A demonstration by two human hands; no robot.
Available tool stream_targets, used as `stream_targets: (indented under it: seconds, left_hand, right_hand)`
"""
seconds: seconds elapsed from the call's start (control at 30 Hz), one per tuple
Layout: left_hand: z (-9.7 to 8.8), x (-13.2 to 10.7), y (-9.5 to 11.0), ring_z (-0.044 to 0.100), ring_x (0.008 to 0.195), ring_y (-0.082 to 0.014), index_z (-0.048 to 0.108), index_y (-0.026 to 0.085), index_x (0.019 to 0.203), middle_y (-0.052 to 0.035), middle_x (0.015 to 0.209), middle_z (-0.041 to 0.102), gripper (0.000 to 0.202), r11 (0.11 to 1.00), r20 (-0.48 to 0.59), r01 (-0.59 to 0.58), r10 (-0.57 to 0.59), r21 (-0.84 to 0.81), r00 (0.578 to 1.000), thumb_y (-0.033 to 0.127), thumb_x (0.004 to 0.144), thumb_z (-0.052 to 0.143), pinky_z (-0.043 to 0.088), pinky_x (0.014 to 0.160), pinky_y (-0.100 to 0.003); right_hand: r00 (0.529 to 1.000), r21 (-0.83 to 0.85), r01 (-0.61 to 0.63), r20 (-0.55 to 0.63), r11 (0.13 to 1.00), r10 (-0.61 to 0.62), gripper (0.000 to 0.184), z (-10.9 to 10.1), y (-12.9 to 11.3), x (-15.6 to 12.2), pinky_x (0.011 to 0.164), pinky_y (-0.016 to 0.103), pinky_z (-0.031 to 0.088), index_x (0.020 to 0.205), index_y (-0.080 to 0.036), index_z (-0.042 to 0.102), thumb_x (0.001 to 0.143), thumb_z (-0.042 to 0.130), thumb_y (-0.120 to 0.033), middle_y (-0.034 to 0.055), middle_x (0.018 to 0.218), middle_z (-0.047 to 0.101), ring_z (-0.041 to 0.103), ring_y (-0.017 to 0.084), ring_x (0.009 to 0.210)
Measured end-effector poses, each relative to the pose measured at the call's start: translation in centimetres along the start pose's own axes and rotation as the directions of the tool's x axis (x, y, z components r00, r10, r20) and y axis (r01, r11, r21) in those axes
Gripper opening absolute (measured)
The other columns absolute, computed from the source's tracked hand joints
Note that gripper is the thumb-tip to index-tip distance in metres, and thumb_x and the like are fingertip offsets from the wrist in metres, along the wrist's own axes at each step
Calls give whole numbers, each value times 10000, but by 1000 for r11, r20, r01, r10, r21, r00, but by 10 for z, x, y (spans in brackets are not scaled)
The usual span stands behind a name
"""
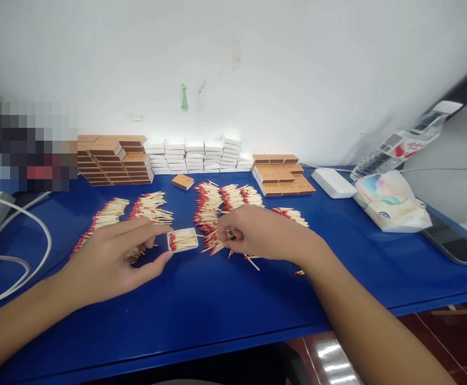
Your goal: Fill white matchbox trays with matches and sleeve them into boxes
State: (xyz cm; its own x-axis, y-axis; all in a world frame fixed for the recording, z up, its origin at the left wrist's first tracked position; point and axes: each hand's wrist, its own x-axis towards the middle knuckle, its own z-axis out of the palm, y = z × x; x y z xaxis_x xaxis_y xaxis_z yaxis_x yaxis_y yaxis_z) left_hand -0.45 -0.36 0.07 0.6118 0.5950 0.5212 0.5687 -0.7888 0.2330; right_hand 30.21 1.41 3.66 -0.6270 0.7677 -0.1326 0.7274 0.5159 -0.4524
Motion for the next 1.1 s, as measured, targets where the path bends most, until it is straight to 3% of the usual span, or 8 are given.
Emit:
stream_targets:
  seconds: [0.63, 1.1]
  left_hand:
    - [0, 0, -1, 683, 724, -136, 745, 185, 1168, -7, 879, 715, 217, 1000, -1, -8, 8, 5, 1000, 261, 966, 725, 515, 623, -268]
    - [-1, 2, 0, 678, 714, -135, 744, 186, 1160, -5, 861, 717, 207, 1000, 4, -13, 13, 13, 1000, 266, 973, 708, 520, 623, -270]
  right_hand:
    - [999, -26, 43, -32, 999, -44, 174, 6, 3, 4, 630, 264, 417, 906, -218, 781, 920, 634, -126, -6, 829, 751, 639, 132, 671]
    - [998, -22, -51, 30, 998, 51, 58, 7, 2, 4, 627, 269, 384, 875, -207, 678, 907, 659, -162, -3, 820, 725, 600, 142, 685]
